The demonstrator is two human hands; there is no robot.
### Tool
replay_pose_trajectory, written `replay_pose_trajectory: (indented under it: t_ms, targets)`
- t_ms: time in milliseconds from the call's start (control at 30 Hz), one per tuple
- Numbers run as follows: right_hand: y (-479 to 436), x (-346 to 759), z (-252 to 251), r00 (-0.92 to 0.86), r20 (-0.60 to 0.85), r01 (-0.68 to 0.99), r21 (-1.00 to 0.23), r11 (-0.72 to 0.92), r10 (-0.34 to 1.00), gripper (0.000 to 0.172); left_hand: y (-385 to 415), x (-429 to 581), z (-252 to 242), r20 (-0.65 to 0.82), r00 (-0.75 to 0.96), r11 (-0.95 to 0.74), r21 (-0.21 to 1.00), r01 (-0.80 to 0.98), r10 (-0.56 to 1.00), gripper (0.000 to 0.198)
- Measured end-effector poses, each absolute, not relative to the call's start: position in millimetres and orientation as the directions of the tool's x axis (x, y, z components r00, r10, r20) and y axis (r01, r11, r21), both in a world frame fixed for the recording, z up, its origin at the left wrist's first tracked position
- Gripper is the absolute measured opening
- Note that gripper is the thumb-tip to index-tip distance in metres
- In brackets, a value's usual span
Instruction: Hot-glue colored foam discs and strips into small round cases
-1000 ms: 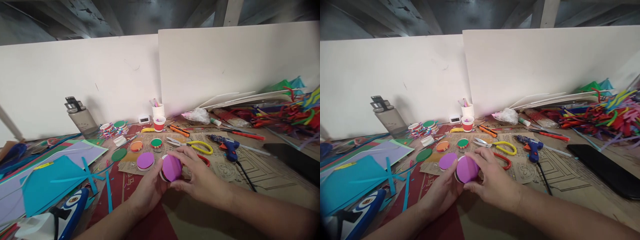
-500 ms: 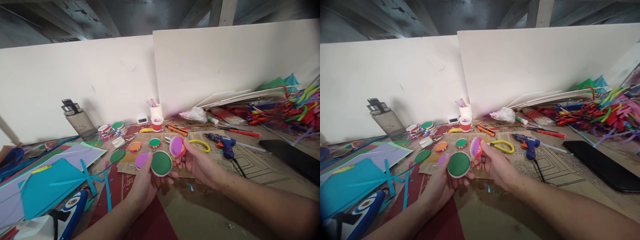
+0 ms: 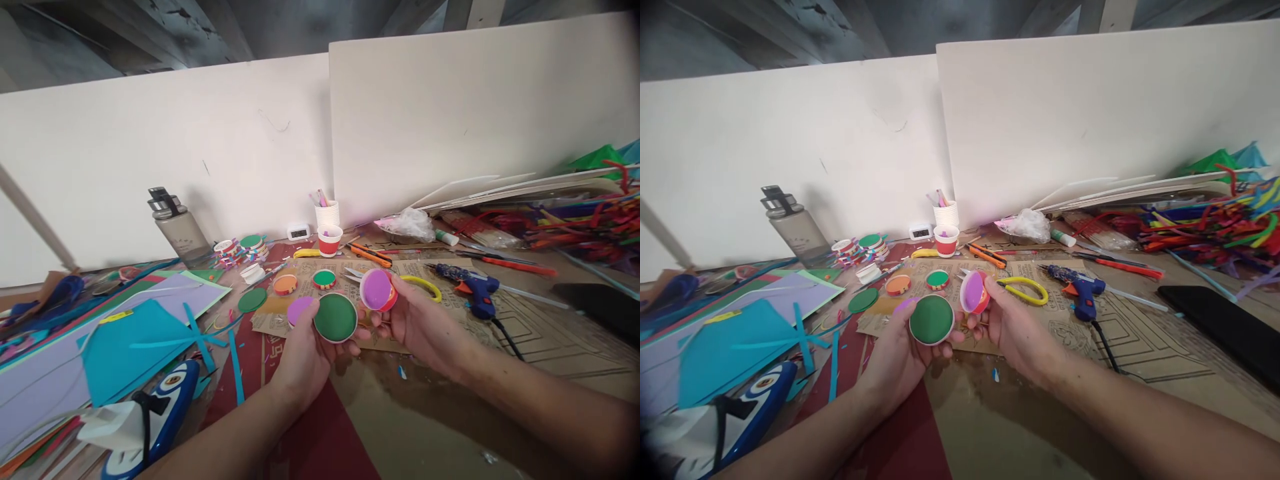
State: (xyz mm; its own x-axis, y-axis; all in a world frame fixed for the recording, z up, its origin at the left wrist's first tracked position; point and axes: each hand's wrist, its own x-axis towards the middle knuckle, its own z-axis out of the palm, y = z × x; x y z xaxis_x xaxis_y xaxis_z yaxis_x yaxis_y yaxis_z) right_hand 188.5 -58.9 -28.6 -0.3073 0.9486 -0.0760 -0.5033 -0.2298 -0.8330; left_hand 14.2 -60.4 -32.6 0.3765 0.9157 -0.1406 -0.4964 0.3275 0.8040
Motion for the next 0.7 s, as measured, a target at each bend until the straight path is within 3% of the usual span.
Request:
replay_pose_trajectory:
  t_ms: [200,300,400,500,600,700]
  targets:
    - [-61.5,189.0,-29.8,-0.263,-0.027,-0.555,-0.814,-0.174,0.964,0.014,-59.9,13.9,-35.8,-0.113,0.392,0.323,0.788,-0.525,0.913,0.045]
    - [-62.3,189.2,-30.2,-0.266,-0.02,-0.529,-0.833,-0.163,0.964,0.009,-61.0,14.8,-35.1,-0.102,0.331,0.277,0.794,-0.54,0.938,0.038]
    - [-64.3,189.7,-30.9,-0.237,-0.02,-0.446,-0.886,-0.127,0.971,0.022,-61.2,15.5,-32.1,-0.071,0.261,0.214,0.79,-0.574,0.963,0.039]
    - [-69.6,190.5,-29.5,-0.197,-0.021,-0.216,-0.974,-0.064,0.98,0.04,-60.1,14.9,-28.7,-0.057,0.232,0.185,0.794,-0.579,0.971,0.043]
    - [-75.1,190.7,-26.1,-0.226,0.01,-0.007,-1.0,0.008,0.974,0.048,-58.1,13.2,-27.3,-0.062,0.21,0.172,0.808,-0.563,0.976,0.044]
    - [-74.9,190.2,-25.7,-0.273,-0.015,-0.087,-0.995,-0.041,0.962,0.043,-56.0,11.4,-28.4,-0.063,0.149,0.136,0.827,-0.546,0.987,0.041]
